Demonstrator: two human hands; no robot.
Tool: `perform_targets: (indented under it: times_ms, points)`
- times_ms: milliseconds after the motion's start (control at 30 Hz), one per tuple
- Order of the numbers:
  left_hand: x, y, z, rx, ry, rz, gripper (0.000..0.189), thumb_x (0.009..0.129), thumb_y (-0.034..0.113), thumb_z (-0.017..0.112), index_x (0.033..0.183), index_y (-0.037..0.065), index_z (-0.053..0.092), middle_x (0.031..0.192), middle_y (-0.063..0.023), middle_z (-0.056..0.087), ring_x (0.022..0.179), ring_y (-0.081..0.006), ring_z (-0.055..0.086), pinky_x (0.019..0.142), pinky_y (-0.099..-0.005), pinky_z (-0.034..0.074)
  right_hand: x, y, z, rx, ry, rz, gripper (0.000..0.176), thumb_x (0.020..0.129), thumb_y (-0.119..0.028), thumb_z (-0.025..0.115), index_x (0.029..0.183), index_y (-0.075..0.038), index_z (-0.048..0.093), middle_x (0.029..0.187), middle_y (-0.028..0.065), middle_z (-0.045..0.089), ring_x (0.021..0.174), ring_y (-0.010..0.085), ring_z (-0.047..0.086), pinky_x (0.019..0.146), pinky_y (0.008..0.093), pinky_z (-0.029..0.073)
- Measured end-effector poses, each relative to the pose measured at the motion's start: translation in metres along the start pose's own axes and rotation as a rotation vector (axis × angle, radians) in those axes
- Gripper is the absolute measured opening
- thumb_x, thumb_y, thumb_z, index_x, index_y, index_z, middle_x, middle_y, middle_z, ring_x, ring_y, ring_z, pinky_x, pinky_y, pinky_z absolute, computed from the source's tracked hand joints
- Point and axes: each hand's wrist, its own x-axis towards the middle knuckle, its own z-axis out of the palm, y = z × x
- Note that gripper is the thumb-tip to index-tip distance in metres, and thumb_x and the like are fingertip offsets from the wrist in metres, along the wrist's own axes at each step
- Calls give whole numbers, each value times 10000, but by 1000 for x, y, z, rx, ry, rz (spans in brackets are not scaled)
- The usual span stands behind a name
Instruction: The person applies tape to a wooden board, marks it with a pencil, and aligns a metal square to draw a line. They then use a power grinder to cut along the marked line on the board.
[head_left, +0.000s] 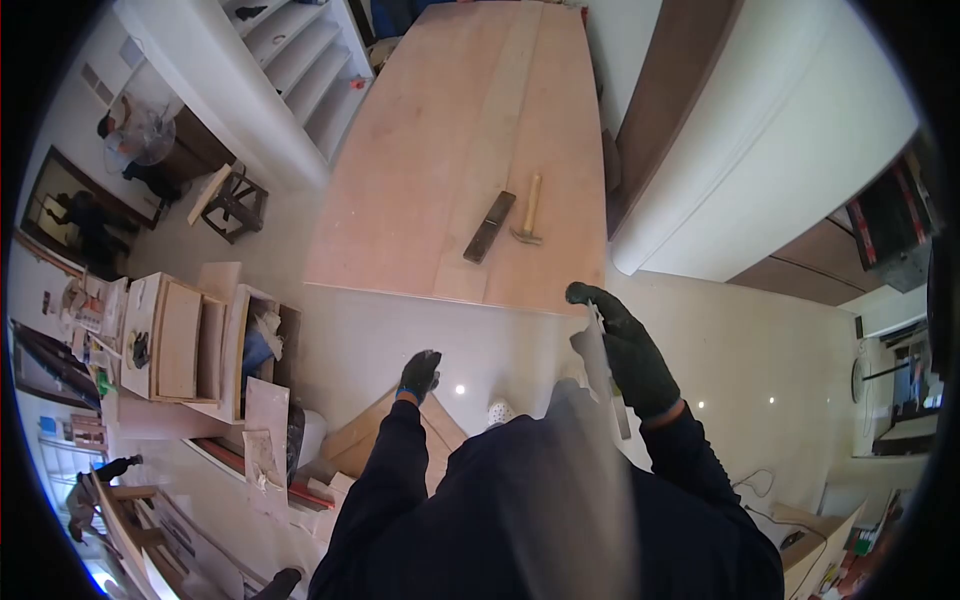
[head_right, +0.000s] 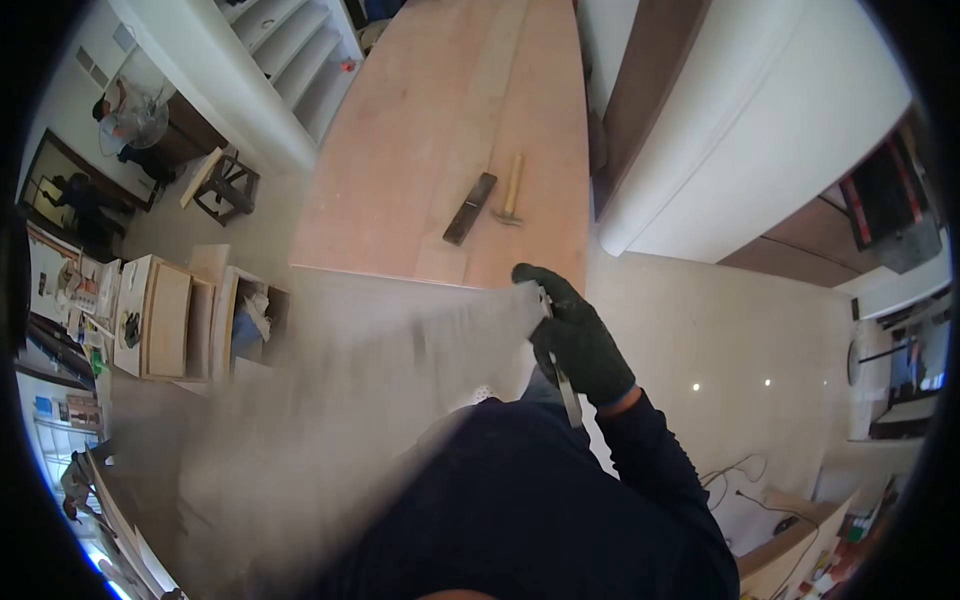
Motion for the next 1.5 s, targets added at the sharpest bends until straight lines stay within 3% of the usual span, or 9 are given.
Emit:
perform_targets:
  times_ms: [167, 267, 300, 433, 567, 633, 833, 1067, 1500]
  points:
    - [59, -44, -33, 367, 12, 471, 208, 966, 355, 599, 958, 147, 608, 697, 31, 485, 558, -106, 503, 531, -282, 445, 165, 110, -106, 27, 326, 336, 376, 875, -229, 681, 1210, -87, 586, 727, 14, 539, 492, 124, 499, 442, 294, 432]
    - [1, -63, -33, 650, 32, 31, 218, 937, 312, 618, 1036, 119, 636, 767, -85, 606, 603, -207, 588, 606, -351, 513, 275, 281, -241, 127, 321, 408, 241, 854, -286, 724, 898, -152, 529, 634, 6, 479, 435, 174, 470, 433, 397, 424]
    - [-24, -113, -36, 1330, 229, 655, 316, 889, 251, 636, 1169, 105, 647, 967, -166, 687, 831, -318, 674, 791, -431, 545, 303, 370, -323, 283, 19, 542, 270, 849, -325, 712, 949, -115, 575, 717, 59, 604, 573, 231, 587, 554, 435, 496]
    - [-157, -66, 8, 640, 167, -526, 366, 822, 213, 700, 1157, 69, 658, 1042, -193, 699, 985, -369, 671, 836, -492, 528, 390, 476, -392, 583, 404, 663, 280, 875, -327, 605, 1064, -121, 625, 980, 132, 693, 884, 353, 632, 781, 474, 531]
    - [-250, -68, 56, 745, 438, -291, 332, 960, 409, 587, 897, 90, 658, 584, -84, 522, 462, -172, 517, 436, -358, 394, 479, 489, -404, 301, 701, 884, 368, 922, -397, 468, 1102, -115, 622, 1056, 122, 700, 909, 352, 645, 780, 534, 519]
    - [-262, -2, 80, -72, 542, -963, 249, 911, 308, 651, 1035, 93, 663, 724, -114, 622, 630, -232, 632, 551, -387, 494, 503, 516, -420, 4, 422, 843, 376, 971, -389, 392, 1149, -140, 611, 1164, 118, 681, 1088, 314, 605, 943, 502, 463]
    - [-279, -24, 130, 943, 262, -212, 446, 817, 159, 690, 1251, 94, 615, 1154, -174, 656, 1045, -362, 643, 879, -443, 540, 508, 502, -387, -329, 361, 934, 331, 963, -359, 397, 1118, -159, 610, 1126, 107, 680, 1064, 298, 609, 922, 494, 460]
    - [-241, 111, 164, -206, 655, -951, 492, 967, 455, 570, 1285, 81, 607, 1154, -137, 676, 1037, -272, 659, 911, -378, 526, 502, 510, -352, -573, 94, 966, 282, 954, -323, 403, 1081, -180, 609, 1082, 94, 680, 1037, 281, 614, 896, 486, 458]
    - [-424, -181, 309, 734, 545, -466, 456, 843, 109, 657, 1293, 108, 580, 1278, -161, 624, 1174, -346, 599, 985, -432, 504, 396, 479, -214, -816, -567, 856, 213, 936, -257, 413, 1013, -219, 608, 999, 70, 679, 986, 248, 623, 850, 469, 453]
